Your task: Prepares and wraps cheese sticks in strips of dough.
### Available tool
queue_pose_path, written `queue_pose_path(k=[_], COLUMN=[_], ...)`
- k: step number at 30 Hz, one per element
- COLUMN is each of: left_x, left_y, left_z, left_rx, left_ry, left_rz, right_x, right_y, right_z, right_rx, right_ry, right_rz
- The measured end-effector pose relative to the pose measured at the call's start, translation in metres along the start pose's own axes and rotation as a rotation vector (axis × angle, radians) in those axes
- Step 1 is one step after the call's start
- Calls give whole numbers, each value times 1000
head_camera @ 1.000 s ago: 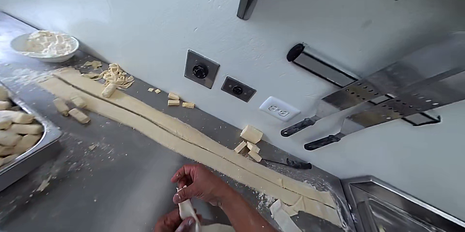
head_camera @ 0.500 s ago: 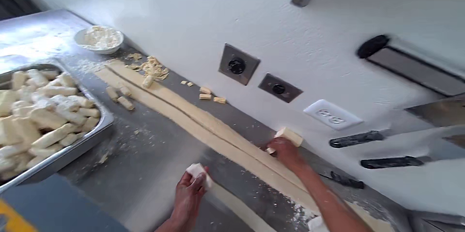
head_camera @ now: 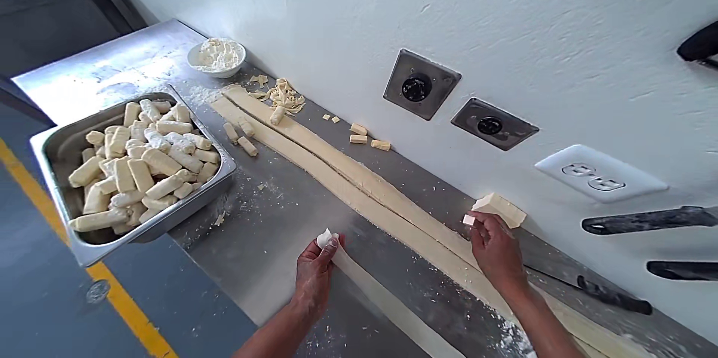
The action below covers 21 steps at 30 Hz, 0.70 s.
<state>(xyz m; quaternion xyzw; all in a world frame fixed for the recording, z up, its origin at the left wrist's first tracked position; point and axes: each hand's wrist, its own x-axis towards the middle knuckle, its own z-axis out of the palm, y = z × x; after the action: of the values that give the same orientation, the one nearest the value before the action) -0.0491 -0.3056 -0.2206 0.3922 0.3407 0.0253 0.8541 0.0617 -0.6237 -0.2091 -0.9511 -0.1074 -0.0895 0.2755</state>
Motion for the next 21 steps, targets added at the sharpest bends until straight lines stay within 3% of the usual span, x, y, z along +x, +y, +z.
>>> queue_pose_path(k=[2,5,8,11,15,21], left_x=[5,11,8,3,-10,-23], left_y=[4,11,21,31,42,39], left_z=[-5,-11,-15,-23,-30,-64], left_rx=[46,98,161,280,552,751], left_ry=[21,50,0,-78,-210,-432], left_rz=[55,31,2,95,349,703], right_x=[-18,-56,-76,-77,-72,-63], right_y=[-52,-136,-187,-208,-220,-226], right_z=[10,43,70,83,87,90], right_rx=[319,869,1213,1292,1214,1154], right_ry=[-44,-253,-422,-434,-468,-479], right_rz=[164,434,666,761,722,647])
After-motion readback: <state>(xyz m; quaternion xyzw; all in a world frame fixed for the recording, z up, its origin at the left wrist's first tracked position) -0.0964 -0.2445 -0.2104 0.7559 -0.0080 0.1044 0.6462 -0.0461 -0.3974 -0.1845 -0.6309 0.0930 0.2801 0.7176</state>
